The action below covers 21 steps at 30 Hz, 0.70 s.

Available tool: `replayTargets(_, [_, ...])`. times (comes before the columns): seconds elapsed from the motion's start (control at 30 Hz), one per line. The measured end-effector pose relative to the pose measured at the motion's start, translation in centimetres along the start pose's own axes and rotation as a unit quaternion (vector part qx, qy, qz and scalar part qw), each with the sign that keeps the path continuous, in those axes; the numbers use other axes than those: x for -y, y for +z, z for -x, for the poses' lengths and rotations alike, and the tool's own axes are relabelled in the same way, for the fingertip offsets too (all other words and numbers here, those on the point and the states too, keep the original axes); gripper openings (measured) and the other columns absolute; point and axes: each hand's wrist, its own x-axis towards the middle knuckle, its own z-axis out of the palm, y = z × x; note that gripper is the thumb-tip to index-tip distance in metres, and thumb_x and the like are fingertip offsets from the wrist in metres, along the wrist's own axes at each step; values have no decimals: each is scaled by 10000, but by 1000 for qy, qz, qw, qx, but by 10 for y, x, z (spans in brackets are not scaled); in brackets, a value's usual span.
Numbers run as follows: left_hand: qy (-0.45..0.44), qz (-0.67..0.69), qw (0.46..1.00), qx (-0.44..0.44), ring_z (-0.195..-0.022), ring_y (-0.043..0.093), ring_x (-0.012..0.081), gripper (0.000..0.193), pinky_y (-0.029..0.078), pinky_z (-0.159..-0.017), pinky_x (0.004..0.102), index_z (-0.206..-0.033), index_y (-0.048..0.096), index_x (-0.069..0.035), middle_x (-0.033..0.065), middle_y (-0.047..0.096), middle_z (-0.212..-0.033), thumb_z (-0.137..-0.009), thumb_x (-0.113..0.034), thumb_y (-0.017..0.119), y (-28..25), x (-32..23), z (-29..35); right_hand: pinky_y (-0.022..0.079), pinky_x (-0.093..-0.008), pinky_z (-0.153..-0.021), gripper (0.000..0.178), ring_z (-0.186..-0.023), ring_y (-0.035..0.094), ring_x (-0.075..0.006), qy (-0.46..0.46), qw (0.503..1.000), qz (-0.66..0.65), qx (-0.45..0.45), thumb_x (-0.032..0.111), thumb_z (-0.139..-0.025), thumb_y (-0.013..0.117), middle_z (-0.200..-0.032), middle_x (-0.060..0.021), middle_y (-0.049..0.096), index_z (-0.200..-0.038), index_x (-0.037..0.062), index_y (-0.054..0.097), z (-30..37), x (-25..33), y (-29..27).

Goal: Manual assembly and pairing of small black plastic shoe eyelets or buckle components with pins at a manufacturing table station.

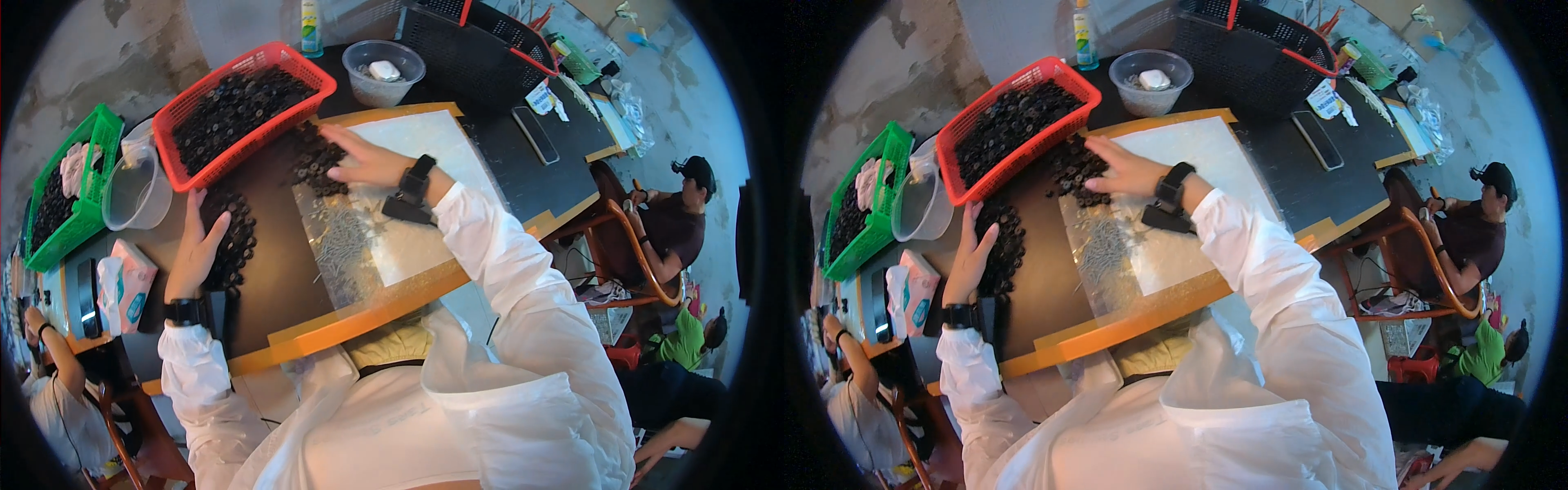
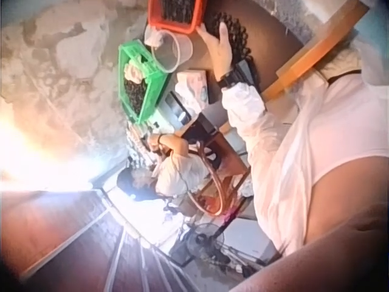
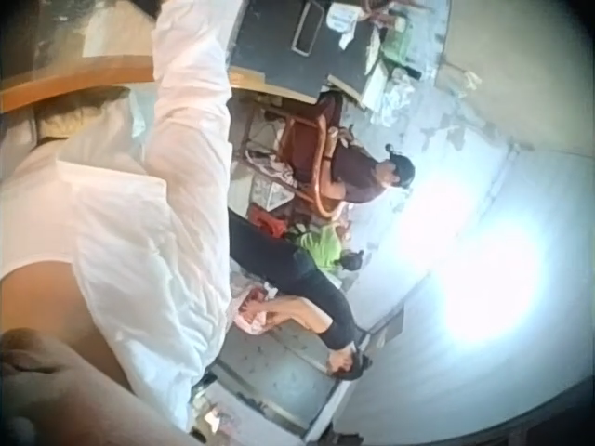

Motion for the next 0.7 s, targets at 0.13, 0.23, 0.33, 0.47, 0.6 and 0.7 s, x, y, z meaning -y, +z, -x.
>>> replayTargets(0.13, [17, -33, 999, -38, -1368, 355, 272, 722, 239, -1129, 333, -1474, 201, 47, 225, 394, -1450, -976, -357, 533, 2, 3, -1, 155, -397, -1175, 840, -1448, 165, -335, -15, 998, -3, -58, 446, -883, 641, -1537, -240, 202, -1465, -16, 250, 25, 11, -8])
replayTargets(0.23, [-22, 16, 998, -63, -1292, 455, 299, 698, 322, -1081, 357, -1415, 308, 75, 261, 472, -1366, -957, -391, 556, -5, -3, -4, 303, -377, -1088, 630, -1305, 390, -295, -47, 990, 64, -113, 351, -891, 644, -1407, -201, 405, -1365, 4, 415, 48, 24, -17])
replayTargets(0.33, [1, -24, 991, -131, -1133, 569, 266, 511, 412, -988, 341, -1270, 490, 52, 204, 581, -1217, -967, -355, 553, -11, 2, -6, 458, -334, -893, 353, -1014, 601, -223, 20, 990, 56, -127, 247, -897, 631, -1133, -130, 623, -1180, 39, 600, 76, 48, -25])
replayTargets(0.47, [89, -160, 954, -237, -952, 607, 243, 276, 455, -858, 338, -1034, 631, 9, 131, 620, -1006, -957, -249, 569, -22, -8, -2, 503, -295, -663, 165, -695, 643, -197, 93, 982, 45, -161, 176, -869, 640, -838, -63, 701, -987, 84, 710, 108, 56, -10])
replayTargets(0.6, [95, -200, 932, -288, -867, 583, 217, 179, 448, -789, 307, -935, 661, -6, 91, 613, -907, -943, -154, 561, -23, -30, 7, 505, -317, -674, 161, -736, 643, -229, 82, 978, 119, -153, 198, -833, 673, -874, -72, 682, -948, 94, 719, 120, 58, -5])
replayTargets(0.7, [108, -229, 910, -328, -835, 571, 221, 165, 443, -779, 300, -927, 659, -1, 88, 604, -881, -943, -122, 548, -21, -36, 15, 506, -334, -687, 161, -770, 644, -243, 54, 982, 142, -116, 207, -823, 679, -876, -69, 678, -938, 101, 720, 119, 57, -7])
